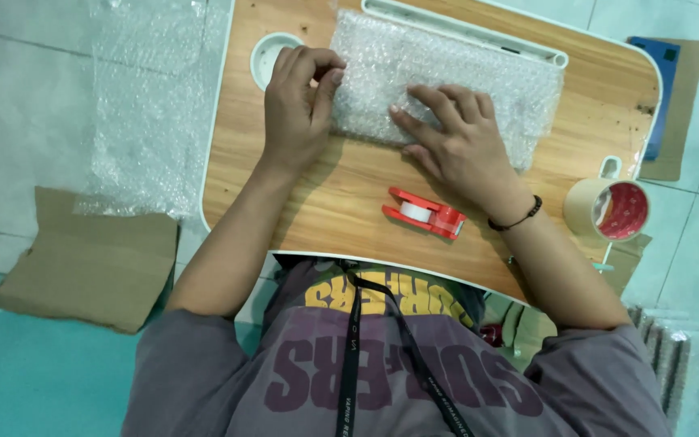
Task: The person wraps a rectangular food package in bubble wrap and secures it with tape. They place the package on a sheet of bubble wrap, fold the wrap around it, and apply tape to seal the edges, then add a second layer of bubble wrap and tape it shut.
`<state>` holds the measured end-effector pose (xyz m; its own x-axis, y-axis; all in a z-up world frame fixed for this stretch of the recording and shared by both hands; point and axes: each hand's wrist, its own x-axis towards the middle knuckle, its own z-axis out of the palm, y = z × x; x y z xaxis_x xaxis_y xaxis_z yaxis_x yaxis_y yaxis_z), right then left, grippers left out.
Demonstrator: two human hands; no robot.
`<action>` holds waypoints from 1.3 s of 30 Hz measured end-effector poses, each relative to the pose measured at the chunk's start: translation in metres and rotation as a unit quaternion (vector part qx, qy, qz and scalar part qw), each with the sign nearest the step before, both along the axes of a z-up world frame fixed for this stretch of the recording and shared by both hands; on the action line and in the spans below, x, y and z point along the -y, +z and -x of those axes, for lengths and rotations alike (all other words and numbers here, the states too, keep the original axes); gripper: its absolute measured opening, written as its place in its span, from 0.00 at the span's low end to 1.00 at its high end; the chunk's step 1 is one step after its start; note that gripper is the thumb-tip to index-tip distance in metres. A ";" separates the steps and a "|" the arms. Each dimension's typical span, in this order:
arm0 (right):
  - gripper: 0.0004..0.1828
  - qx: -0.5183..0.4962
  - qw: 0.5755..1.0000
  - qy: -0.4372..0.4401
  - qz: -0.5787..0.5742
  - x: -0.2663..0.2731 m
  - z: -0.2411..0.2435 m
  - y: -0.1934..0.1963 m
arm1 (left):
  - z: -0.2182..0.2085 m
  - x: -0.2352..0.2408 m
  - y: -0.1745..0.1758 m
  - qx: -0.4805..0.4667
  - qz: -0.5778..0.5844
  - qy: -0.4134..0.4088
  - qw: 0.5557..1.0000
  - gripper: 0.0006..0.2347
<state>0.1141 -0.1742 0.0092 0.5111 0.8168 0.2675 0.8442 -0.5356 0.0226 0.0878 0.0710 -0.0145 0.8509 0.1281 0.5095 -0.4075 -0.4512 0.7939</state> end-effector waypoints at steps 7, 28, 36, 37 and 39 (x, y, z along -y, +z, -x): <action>0.20 0.002 0.999 0.015 -0.034 0.001 0.001 -0.002 | 0.018 0.013 0.032 -0.048 -0.026 0.001 0.999 0.02; 0.19 -0.046 0.995 0.028 -0.081 0.004 -0.001 0.005 | 0.023 0.056 0.015 -0.160 -0.027 0.067 0.985 0.09; 0.27 0.015 1.000 -0.005 -0.013 -0.007 -0.007 0.001 | 0.014 0.054 0.004 -0.185 -0.102 0.107 0.971 0.12; 0.27 0.016 1.000 -0.005 -0.013 -0.008 -0.008 0.001 | 0.013 0.052 0.005 -0.184 -0.102 0.108 0.972 0.12; 0.27 0.007 1.000 -0.004 -0.009 -0.011 -0.010 0.001 | 0.011 0.049 0.007 -0.208 -0.128 0.090 0.966 0.11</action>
